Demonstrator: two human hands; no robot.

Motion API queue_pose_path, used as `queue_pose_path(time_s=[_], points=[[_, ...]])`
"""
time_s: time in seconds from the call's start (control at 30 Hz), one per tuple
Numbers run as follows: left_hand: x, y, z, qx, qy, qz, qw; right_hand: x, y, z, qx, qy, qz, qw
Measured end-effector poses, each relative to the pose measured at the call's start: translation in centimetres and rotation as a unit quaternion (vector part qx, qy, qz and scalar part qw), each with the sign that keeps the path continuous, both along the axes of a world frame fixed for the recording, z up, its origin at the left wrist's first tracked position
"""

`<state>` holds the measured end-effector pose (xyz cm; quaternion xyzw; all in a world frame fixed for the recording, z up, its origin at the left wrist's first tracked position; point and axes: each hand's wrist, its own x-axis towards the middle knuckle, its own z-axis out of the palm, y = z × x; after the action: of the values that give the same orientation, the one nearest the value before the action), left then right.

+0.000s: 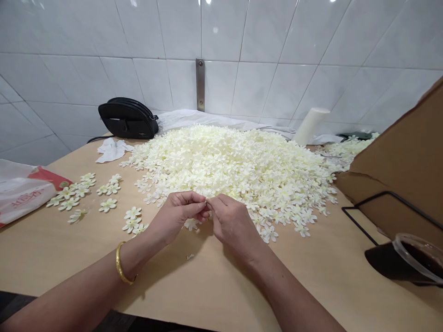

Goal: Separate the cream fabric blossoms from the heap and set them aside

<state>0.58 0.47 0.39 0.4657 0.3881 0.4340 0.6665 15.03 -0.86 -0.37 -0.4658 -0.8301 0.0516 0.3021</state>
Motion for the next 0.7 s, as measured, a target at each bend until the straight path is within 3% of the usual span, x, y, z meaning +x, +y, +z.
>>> queue_pose_path(time_s=[0.13,0.33,0.7], points=[[0.0,0.1,-0.1,-0.012,-0.005,0.005,1.0,-0.2,-0.2,0.2,-0.014,0.006,0.0,1.0],[-0.1,0.1,0.1,-0.038,-0.016,-0.012,0.999,-0.2,-0.3,1.2,-0.104,0.123,0.007,0.987],[-0.1,-0.1,0.5,0.008,0.037,-0.011,0.999,-0.2,-0.4,1.2,-0.146,0.172,0.014,0.974]])
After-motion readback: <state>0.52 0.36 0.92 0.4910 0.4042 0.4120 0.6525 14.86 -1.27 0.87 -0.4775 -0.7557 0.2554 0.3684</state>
